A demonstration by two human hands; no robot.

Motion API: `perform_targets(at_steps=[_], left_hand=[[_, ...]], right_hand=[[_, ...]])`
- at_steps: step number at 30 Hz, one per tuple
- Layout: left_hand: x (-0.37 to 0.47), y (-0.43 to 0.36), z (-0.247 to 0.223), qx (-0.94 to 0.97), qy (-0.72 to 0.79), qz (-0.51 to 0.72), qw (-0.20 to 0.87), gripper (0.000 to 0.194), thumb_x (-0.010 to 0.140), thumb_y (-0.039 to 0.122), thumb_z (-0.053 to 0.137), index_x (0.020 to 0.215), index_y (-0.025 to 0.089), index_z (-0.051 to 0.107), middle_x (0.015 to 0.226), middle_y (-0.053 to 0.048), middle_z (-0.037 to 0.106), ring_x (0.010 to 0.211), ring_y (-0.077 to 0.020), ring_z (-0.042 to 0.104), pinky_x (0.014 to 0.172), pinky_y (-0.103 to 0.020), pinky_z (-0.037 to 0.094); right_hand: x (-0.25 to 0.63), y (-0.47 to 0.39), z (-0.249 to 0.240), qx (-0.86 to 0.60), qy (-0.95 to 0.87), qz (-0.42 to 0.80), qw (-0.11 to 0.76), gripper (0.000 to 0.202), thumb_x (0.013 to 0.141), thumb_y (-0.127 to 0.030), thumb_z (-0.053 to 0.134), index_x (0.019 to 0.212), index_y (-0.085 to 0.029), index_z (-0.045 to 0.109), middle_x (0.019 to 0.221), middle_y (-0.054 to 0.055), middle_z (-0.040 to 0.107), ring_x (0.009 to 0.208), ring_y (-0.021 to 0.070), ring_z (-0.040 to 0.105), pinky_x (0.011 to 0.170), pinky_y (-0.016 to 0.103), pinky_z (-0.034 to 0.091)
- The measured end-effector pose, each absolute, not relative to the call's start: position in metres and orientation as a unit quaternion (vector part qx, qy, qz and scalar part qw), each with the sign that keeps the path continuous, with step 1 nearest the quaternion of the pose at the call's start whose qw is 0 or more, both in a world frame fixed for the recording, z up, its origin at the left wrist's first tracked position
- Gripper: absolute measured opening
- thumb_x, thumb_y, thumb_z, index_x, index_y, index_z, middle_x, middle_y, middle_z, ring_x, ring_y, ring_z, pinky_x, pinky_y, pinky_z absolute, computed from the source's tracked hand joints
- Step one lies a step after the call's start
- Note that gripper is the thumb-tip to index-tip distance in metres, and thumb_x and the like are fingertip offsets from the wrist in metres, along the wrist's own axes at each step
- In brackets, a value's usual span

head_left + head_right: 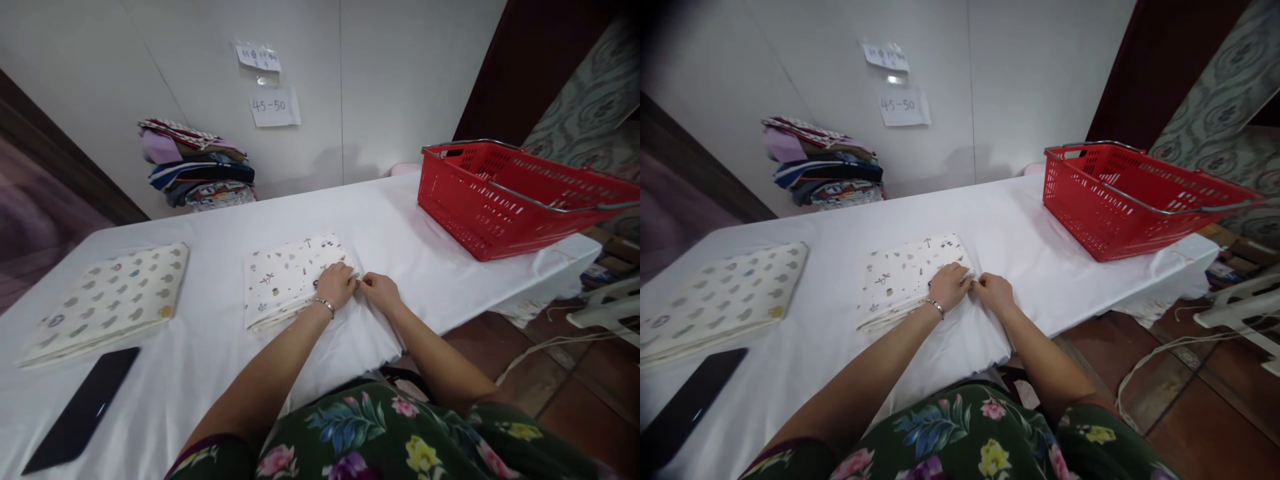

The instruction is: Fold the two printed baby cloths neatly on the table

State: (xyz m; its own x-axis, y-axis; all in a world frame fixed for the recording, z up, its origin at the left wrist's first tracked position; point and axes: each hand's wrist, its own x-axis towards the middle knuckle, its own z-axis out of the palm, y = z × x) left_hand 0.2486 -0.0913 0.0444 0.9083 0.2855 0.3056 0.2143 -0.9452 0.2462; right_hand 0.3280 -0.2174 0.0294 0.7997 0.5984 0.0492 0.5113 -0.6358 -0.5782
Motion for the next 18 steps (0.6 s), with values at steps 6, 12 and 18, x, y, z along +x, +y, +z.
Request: perform_targets(at_steps=[6, 12, 18], left_hand=[[0.249, -0.091, 0.048, 0.964, 0.132, 0.198, 0.118, 0.019, 0.085, 0.026, 0.046, 0.099, 0.022, 0.057, 0.099, -0.005, 0.056, 0.095, -0.0185, 0.05, 0.081, -0.031, 0.039], [0.244, -0.097, 0.042, 0.981, 0.1, 0.151, 0.072, 0.019, 0.086, 0.025, 0.044, 0.1, 0.021, 0.057, 0.098, -0.006, 0.056, 0.094, -0.0197, 0.049, 0.081, -0.034, 0.038], [0.246, -0.096, 0.041, 0.978, 0.11, 0.162, 0.072, 0.02, 0.086, 0.026, 0.046, 0.101, 0.021, 0.058, 0.097, -0.005, 0.057, 0.092, -0.0192, 0.05, 0.079, -0.032, 0.039]], right_hand=[[0.333, -0.215, 0.023, -0.869, -0.299, 0.101, 0.38, 0.02, 0.073, -0.037, 0.054, 0.062, -0.021, 0.059, 0.061, -0.002, 0.059, 0.06, 0.013, 0.049, 0.053, 0.023, 0.029], [0.339, -0.212, 0.012, -0.807, -0.276, 0.127, 0.506, 0.022, 0.071, -0.035, 0.049, 0.057, -0.019, 0.054, 0.05, -0.004, 0.05, 0.052, 0.0114, 0.043, 0.051, 0.021, 0.032], [0.338, -0.211, 0.02, -0.851, -0.297, 0.093, 0.424, 0.026, 0.076, -0.035, 0.046, 0.06, -0.02, 0.058, 0.061, 0.001, 0.059, 0.06, 0.0136, 0.048, 0.057, 0.024, 0.031]])
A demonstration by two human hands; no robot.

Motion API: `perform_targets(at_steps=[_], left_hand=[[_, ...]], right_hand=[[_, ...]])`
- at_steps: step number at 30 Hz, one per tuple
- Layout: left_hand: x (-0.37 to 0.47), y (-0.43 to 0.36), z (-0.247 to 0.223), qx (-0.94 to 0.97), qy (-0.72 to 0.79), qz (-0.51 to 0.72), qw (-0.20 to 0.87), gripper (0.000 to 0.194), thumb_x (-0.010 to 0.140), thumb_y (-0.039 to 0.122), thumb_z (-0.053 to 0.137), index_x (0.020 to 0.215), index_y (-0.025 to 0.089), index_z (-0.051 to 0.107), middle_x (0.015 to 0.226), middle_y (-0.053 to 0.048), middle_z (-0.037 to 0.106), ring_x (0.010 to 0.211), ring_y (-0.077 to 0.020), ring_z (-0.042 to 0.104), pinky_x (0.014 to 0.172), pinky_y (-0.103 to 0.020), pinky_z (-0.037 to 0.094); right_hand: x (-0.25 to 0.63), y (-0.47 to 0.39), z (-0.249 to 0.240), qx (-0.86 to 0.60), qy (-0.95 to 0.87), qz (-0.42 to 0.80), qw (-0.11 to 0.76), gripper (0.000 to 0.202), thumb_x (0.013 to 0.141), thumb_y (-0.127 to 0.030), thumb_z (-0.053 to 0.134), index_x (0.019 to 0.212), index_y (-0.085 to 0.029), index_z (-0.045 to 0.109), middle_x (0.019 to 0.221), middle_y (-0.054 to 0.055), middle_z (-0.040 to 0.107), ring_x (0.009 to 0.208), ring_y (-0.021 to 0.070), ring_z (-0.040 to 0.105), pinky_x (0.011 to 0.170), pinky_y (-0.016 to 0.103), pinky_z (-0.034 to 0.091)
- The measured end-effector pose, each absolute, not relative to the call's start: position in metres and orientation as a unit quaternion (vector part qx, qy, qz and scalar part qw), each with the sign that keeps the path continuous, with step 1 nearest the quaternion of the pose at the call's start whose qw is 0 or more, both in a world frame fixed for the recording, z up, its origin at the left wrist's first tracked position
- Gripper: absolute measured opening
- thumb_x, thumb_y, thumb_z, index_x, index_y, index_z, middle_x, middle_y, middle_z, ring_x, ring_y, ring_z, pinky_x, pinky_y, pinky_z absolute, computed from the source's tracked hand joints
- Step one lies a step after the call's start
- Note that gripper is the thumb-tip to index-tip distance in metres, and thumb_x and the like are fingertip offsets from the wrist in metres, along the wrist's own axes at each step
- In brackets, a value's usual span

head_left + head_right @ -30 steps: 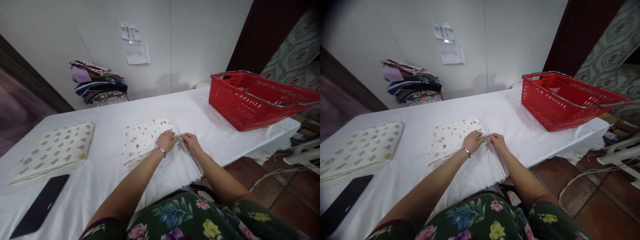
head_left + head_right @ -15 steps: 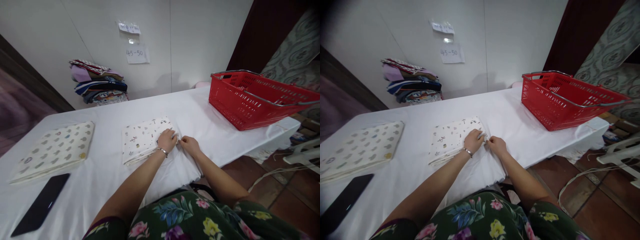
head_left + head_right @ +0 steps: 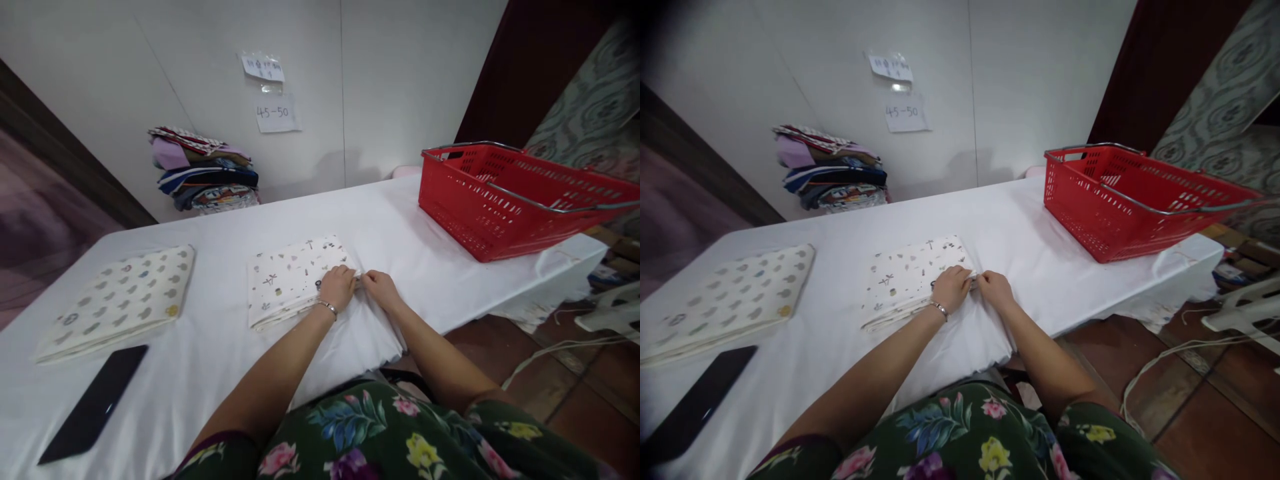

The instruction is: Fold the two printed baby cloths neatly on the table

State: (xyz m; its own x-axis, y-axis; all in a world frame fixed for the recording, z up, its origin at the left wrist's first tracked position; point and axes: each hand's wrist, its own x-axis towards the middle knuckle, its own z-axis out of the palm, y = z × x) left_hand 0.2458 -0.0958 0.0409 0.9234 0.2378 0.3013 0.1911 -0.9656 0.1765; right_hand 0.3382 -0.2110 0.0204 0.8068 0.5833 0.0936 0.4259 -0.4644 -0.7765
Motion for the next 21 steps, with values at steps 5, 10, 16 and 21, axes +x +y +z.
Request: perform_targets(at_steps=[5, 10, 16, 21], left_hand=[[0.2458, -0.0968, 0.0403, 0.976, 0.123, 0.163, 0.074, 0.021, 0.087, 0.028, 0.044, 0.1, 0.02, 0.059, 0.096, -0.005, 0.058, 0.092, -0.019, 0.05, 0.079, -0.032, 0.039], [0.2469, -0.0996, 0.0391, 0.97, 0.132, 0.184, 0.082, 0.022, 0.087, 0.027, 0.043, 0.103, 0.021, 0.056, 0.099, -0.005, 0.057, 0.096, -0.0192, 0.048, 0.081, -0.032, 0.039], [0.2475, -0.1017, 0.0354, 0.979, 0.109, 0.163, 0.062, 0.019, 0.087, 0.023, 0.043, 0.1, 0.021, 0.056, 0.098, -0.007, 0.055, 0.096, -0.021, 0.048, 0.08, -0.035, 0.038], [0.2447, -0.1027, 0.0344, 0.98, 0.099, 0.163, 0.054, 0.022, 0.089, 0.023, 0.039, 0.104, 0.021, 0.055, 0.099, -0.007, 0.056, 0.096, -0.0204, 0.047, 0.082, -0.034, 0.037]], right_hand=[[0.3361, -0.2093, 0.0247, -0.839, -0.278, 0.15, 0.444, 0.011, 0.065, -0.027, 0.057, 0.057, -0.02, 0.058, 0.06, 0.001, 0.058, 0.06, 0.0135, 0.046, 0.054, 0.024, 0.027], [0.3379, -0.2096, 0.0258, -0.788, -0.251, 0.223, 0.517, 0.017, 0.068, -0.029, 0.052, 0.055, -0.019, 0.05, 0.045, -0.004, 0.047, 0.046, 0.0097, 0.041, 0.046, 0.022, 0.028], [0.337, -0.2085, 0.0274, -0.737, -0.217, 0.305, 0.563, 0.015, 0.07, -0.029, 0.051, 0.06, -0.019, 0.047, 0.047, -0.002, 0.055, 0.04, 0.0087, 0.047, 0.037, 0.019, 0.028], [0.3403, -0.2096, 0.0284, -0.703, -0.198, 0.36, 0.58, 0.01, 0.072, -0.026, 0.052, 0.068, -0.019, 0.046, 0.054, 0.0, 0.061, 0.043, 0.0106, 0.055, 0.035, 0.018, 0.03]])
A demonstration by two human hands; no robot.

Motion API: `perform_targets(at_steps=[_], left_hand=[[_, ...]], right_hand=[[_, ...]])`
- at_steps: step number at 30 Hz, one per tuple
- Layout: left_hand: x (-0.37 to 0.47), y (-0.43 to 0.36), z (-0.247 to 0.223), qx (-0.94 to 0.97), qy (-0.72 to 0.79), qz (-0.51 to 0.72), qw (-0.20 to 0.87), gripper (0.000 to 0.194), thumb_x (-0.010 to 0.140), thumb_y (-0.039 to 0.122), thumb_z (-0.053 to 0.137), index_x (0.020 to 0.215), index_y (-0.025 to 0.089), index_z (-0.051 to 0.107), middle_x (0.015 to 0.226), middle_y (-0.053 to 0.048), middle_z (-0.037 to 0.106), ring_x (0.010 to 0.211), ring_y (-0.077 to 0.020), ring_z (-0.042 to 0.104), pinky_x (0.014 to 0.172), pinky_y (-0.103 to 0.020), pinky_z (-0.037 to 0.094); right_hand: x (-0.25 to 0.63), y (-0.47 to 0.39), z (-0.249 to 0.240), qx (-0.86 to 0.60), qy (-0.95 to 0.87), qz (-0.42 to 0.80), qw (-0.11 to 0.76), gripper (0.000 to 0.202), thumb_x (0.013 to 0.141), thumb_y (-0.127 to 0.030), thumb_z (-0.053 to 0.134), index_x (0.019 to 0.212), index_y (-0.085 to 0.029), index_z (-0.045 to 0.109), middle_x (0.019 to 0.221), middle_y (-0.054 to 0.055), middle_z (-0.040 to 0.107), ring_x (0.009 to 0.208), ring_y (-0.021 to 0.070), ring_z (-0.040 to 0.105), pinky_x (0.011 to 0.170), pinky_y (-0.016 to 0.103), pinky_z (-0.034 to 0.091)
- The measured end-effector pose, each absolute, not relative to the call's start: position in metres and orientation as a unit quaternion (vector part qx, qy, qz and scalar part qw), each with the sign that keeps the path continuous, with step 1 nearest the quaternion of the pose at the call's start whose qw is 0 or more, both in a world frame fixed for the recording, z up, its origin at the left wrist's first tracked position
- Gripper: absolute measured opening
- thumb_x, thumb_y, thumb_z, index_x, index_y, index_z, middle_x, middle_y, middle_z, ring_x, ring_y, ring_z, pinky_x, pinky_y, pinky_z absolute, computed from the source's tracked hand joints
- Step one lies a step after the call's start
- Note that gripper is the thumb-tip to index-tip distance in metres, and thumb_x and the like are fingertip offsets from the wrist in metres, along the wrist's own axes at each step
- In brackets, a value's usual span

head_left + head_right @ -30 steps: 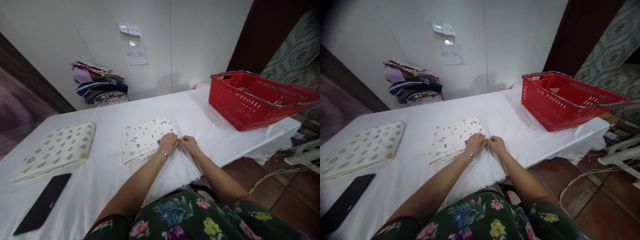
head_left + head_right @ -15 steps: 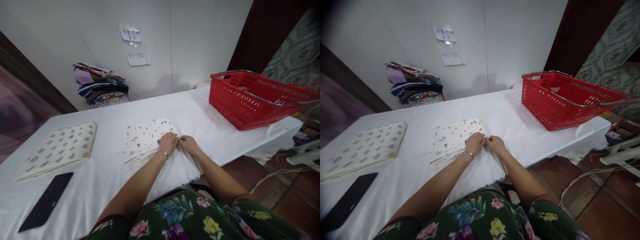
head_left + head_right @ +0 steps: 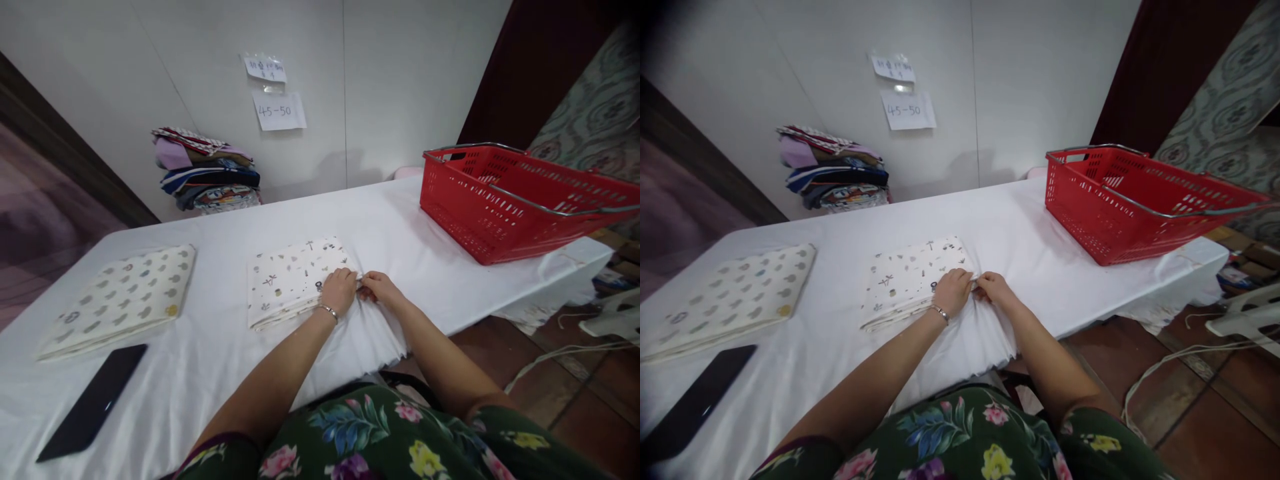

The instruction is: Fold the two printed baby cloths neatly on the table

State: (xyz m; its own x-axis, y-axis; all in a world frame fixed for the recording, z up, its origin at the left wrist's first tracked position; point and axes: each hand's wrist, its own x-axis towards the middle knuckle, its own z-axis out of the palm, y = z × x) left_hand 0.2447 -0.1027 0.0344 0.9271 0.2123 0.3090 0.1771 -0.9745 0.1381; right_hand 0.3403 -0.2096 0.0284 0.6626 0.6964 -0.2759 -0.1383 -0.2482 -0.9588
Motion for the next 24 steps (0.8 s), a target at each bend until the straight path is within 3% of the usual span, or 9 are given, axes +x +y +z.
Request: perform_targets(at_steps=[5, 8, 14, 17, 24], left_hand=[[0.243, -0.104, 0.035, 0.983, 0.085, 0.153, 0.047, 0.023, 0.089, 0.022, 0.038, 0.105, 0.021, 0.055, 0.098, -0.008, 0.056, 0.095, -0.0211, 0.048, 0.081, -0.036, 0.037], [0.24, -0.103, 0.037, 0.984, 0.077, 0.15, 0.054, 0.024, 0.089, 0.02, 0.037, 0.105, 0.02, 0.055, 0.099, -0.008, 0.056, 0.096, -0.0207, 0.048, 0.082, -0.036, 0.037], [0.231, -0.104, 0.042, 0.986, 0.079, 0.132, 0.063, 0.034, 0.081, 0.033, 0.054, 0.113, 0.022, 0.049, 0.106, -0.007, 0.054, 0.101, -0.022, 0.046, 0.084, -0.036, 0.036], [0.234, -0.104, 0.045, 0.982, 0.115, 0.142, 0.051, 0.031, 0.081, 0.031, 0.055, 0.109, 0.02, 0.05, 0.104, -0.007, 0.055, 0.099, -0.0225, 0.048, 0.082, -0.035, 0.037], [0.243, -0.088, 0.054, 0.955, 0.19, 0.147, 0.173, 0.025, 0.082, 0.035, 0.052, 0.103, 0.023, 0.057, 0.1, -0.003, 0.057, 0.092, -0.0176, 0.054, 0.075, -0.029, 0.042]], right_hand=[[0.346, -0.213, 0.034, -0.638, -0.166, 0.422, 0.622, 0.019, 0.075, -0.033, 0.056, 0.085, -0.02, 0.049, 0.063, 0.001, 0.063, 0.049, 0.0119, 0.059, 0.037, 0.017, 0.035], [0.347, -0.209, 0.033, -0.662, -0.159, 0.403, 0.612, 0.026, 0.076, -0.042, 0.058, 0.085, -0.02, 0.048, 0.059, 0.0, 0.061, 0.043, 0.0114, 0.057, 0.033, 0.017, 0.03], [0.347, -0.196, 0.033, -0.726, -0.184, 0.321, 0.58, 0.027, 0.072, -0.032, 0.063, 0.091, -0.02, 0.048, 0.04, -0.007, 0.051, 0.033, 0.0104, 0.048, 0.032, 0.017, 0.025], [0.349, -0.191, 0.041, -0.74, -0.225, 0.28, 0.569, 0.025, 0.071, -0.03, 0.063, 0.091, -0.02, 0.05, 0.037, -0.009, 0.048, 0.033, 0.0096, 0.045, 0.033, 0.017, 0.028], [0.359, -0.196, 0.047, -0.767, -0.222, 0.246, 0.55, 0.02, 0.08, -0.037, 0.048, 0.084, -0.019, 0.054, 0.059, -0.001, 0.063, 0.036, 0.0065, 0.046, 0.034, 0.017, 0.029]])
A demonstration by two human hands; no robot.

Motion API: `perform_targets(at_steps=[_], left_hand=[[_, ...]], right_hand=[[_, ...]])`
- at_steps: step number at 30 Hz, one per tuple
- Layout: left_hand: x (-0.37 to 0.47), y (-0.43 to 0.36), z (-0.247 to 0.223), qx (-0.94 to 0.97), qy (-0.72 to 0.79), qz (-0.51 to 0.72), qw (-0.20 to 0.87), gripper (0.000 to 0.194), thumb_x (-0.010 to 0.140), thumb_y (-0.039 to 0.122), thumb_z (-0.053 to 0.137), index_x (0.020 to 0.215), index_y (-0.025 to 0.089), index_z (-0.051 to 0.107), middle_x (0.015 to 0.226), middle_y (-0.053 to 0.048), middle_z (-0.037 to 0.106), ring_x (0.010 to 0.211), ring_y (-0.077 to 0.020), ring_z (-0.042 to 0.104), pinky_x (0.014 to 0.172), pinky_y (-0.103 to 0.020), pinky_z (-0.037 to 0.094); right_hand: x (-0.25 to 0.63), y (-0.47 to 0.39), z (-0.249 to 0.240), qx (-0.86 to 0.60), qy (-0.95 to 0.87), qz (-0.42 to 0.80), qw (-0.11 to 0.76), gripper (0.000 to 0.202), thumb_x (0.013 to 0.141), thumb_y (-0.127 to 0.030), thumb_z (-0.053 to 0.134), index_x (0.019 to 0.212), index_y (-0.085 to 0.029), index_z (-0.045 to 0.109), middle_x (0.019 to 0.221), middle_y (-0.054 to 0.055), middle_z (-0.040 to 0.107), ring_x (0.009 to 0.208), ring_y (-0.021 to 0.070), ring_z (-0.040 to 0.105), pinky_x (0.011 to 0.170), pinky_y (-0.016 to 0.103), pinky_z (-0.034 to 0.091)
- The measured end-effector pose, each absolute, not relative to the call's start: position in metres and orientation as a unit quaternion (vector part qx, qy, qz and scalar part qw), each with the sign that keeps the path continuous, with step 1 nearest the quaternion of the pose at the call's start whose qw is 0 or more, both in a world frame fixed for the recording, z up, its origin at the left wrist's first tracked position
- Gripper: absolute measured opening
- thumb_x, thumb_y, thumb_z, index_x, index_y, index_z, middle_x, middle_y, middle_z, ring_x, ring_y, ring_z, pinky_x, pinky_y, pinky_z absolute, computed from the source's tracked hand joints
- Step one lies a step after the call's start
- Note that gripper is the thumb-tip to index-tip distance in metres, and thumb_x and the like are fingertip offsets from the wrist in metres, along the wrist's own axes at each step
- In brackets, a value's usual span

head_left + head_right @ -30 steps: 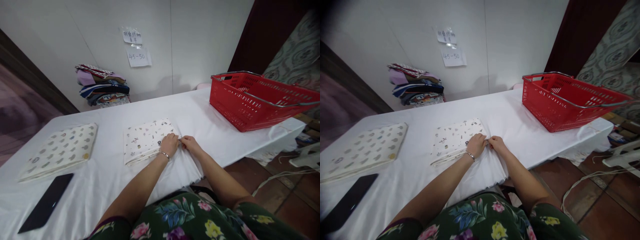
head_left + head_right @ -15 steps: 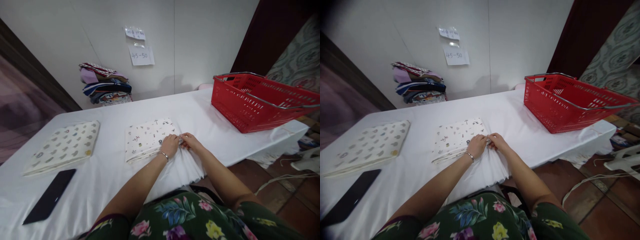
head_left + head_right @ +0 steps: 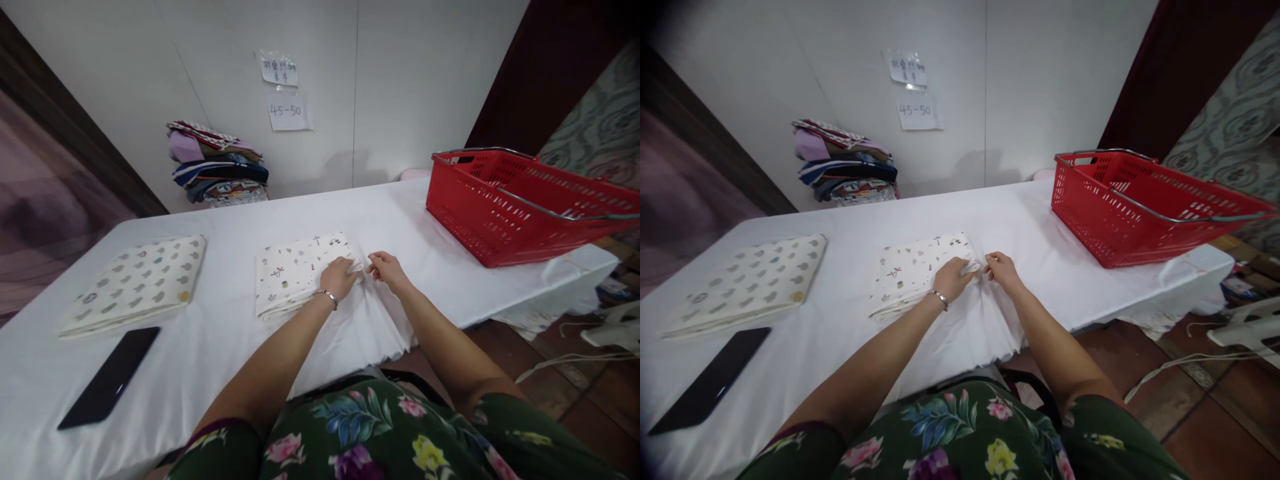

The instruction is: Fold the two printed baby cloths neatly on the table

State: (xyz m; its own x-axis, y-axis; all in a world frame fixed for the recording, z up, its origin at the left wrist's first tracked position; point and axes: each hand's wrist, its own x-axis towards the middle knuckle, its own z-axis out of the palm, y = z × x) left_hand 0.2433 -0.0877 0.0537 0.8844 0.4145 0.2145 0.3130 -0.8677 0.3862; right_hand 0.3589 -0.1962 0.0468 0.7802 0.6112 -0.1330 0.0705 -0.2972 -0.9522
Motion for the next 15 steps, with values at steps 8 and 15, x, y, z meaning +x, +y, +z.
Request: perform_targets(at_steps=[8, 15], left_hand=[[0.243, -0.088, 0.051, 0.955, 0.18, 0.179, 0.151, 0.027, 0.081, 0.029, 0.052, 0.107, 0.023, 0.058, 0.102, -0.003, 0.058, 0.095, -0.0179, 0.053, 0.078, -0.029, 0.043], [0.244, -0.088, 0.054, 0.969, 0.138, 0.191, 0.073, 0.026, 0.082, 0.024, 0.049, 0.107, 0.022, 0.057, 0.103, -0.003, 0.058, 0.096, -0.0181, 0.051, 0.08, -0.03, 0.042]], right_hand=[[0.353, -0.197, 0.031, -0.818, -0.274, 0.301, 0.408, 0.03, 0.07, -0.039, 0.06, 0.051, -0.016, 0.055, 0.042, 0.002, 0.056, 0.029, 0.0089, 0.041, 0.032, 0.022, 0.026], [0.356, -0.186, 0.029, -0.843, -0.286, 0.285, 0.356, 0.018, 0.065, -0.03, 0.064, 0.059, -0.014, 0.059, 0.041, -0.003, 0.053, 0.033, 0.0075, 0.043, 0.037, 0.02, 0.031]])
